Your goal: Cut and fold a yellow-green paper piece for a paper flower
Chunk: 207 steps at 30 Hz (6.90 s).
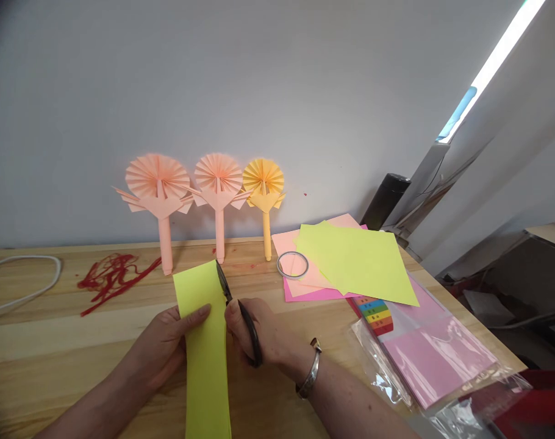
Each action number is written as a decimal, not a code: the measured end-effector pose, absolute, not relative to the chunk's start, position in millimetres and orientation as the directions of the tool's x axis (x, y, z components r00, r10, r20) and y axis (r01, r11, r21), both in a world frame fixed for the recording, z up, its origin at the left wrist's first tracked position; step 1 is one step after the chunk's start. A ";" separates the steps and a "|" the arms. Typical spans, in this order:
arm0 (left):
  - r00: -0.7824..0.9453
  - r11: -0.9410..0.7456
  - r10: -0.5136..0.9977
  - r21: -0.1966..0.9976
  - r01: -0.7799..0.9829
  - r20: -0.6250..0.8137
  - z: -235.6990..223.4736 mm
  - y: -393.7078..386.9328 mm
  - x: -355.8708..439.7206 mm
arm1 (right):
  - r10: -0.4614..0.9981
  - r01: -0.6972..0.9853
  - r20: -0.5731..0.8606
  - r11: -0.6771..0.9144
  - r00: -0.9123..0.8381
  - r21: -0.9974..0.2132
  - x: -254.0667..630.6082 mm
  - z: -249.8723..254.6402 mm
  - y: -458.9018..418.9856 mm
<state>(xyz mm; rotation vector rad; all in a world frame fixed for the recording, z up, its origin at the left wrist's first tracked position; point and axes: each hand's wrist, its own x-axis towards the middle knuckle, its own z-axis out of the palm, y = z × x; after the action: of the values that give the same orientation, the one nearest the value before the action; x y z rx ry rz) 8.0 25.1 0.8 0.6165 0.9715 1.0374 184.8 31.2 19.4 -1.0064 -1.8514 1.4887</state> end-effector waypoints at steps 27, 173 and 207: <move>0.222 0.424 0.905 0.798 -0.429 -0.362 -0.9 25.6 8.1 | 0.834 0.165 -0.004 0.104 -0.552 -0.981 179.1 14.3 31.9; 0.214 0.246 0.955 0.951 -0.188 -0.205 -4.3 26.6 5.3 | 0.945 0.058 0.031 0.052 -0.324 -0.997 179.0 -4.0 56.9; 0.229 0.302 0.943 0.914 -0.271 -0.244 -2.8 24.3 1.5 | 0.938 -0.054 -0.189 -0.213 -0.292 -0.976 177.1 3.0 54.7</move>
<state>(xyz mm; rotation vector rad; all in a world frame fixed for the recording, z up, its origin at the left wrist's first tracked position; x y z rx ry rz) 1.5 24.3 -2.8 0.8703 0.9709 0.9999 177.1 54.7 3.0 -1.1432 -1.2489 1.6163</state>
